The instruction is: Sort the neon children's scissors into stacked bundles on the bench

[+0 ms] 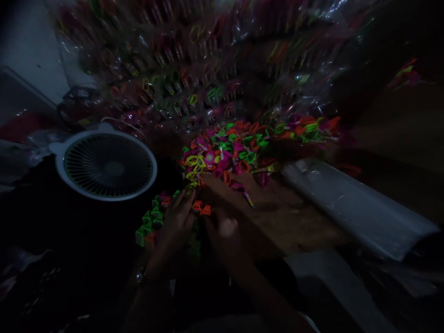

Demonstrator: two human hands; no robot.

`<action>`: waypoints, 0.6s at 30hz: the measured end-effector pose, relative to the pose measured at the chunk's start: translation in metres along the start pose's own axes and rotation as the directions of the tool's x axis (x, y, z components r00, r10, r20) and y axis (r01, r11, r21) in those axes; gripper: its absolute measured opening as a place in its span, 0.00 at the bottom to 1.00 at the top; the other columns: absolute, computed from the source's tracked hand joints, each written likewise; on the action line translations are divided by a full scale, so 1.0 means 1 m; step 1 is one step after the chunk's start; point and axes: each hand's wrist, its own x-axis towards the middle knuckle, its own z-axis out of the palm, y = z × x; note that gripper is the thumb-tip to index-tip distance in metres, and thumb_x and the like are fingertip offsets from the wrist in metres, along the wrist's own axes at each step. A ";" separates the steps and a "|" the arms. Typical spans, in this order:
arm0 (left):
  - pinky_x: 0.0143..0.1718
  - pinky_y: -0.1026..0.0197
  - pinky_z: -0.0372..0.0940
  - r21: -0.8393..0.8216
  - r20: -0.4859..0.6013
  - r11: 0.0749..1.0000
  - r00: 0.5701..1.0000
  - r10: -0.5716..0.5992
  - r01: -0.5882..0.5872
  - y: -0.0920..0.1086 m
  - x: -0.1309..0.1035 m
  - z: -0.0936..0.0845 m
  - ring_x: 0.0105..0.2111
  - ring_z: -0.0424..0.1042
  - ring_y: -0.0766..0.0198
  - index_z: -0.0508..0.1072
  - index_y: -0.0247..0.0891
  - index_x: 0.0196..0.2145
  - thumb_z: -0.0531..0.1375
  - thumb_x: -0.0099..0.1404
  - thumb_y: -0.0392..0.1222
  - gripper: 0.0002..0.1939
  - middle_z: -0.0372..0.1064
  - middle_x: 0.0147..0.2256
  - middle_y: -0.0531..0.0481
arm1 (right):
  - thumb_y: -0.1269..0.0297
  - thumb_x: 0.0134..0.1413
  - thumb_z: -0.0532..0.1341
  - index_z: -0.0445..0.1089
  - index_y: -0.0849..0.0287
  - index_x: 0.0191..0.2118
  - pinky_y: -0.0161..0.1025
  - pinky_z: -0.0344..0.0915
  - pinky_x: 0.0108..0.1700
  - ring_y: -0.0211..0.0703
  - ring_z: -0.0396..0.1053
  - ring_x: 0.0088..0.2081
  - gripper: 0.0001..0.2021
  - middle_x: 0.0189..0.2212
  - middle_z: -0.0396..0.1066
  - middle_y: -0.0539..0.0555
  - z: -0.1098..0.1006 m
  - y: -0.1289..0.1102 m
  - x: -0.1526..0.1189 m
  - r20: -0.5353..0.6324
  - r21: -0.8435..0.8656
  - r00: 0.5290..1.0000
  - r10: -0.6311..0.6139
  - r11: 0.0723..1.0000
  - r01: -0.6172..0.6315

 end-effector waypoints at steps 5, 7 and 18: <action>0.61 0.41 0.44 0.061 0.041 0.997 0.998 0.046 -0.049 0.000 0.000 0.002 0.64 0.43 0.51 0.52 0.31 0.62 0.46 0.61 0.34 0.30 0.49 0.63 0.49 | 0.60 0.54 0.60 0.70 0.59 0.33 0.33 0.59 0.33 0.39 0.68 0.29 0.08 0.27 0.72 0.49 0.002 0.001 0.004 -0.012 0.084 1.000 -0.023 0.996 0.024; 0.61 0.41 0.45 0.077 0.041 0.995 0.997 0.062 -0.065 0.000 0.000 0.003 0.64 0.43 0.50 0.52 0.30 0.62 0.45 0.61 0.34 0.30 0.49 0.62 0.49 | 0.61 0.53 0.60 0.69 0.60 0.33 0.33 0.59 0.31 0.39 0.67 0.28 0.07 0.26 0.71 0.50 0.004 0.002 0.005 -0.026 0.062 0.999 -0.036 0.997 0.037; 0.61 0.43 0.44 0.085 0.057 0.992 0.994 0.091 -0.096 0.000 0.002 0.004 0.63 0.44 0.50 0.51 0.31 0.63 0.45 0.62 0.35 0.30 0.48 0.63 0.49 | 0.63 0.56 0.57 0.64 0.60 0.30 0.33 0.59 0.29 0.39 0.66 0.25 0.07 0.23 0.68 0.50 0.017 0.012 0.007 -0.068 -0.022 0.974 -0.217 0.976 0.216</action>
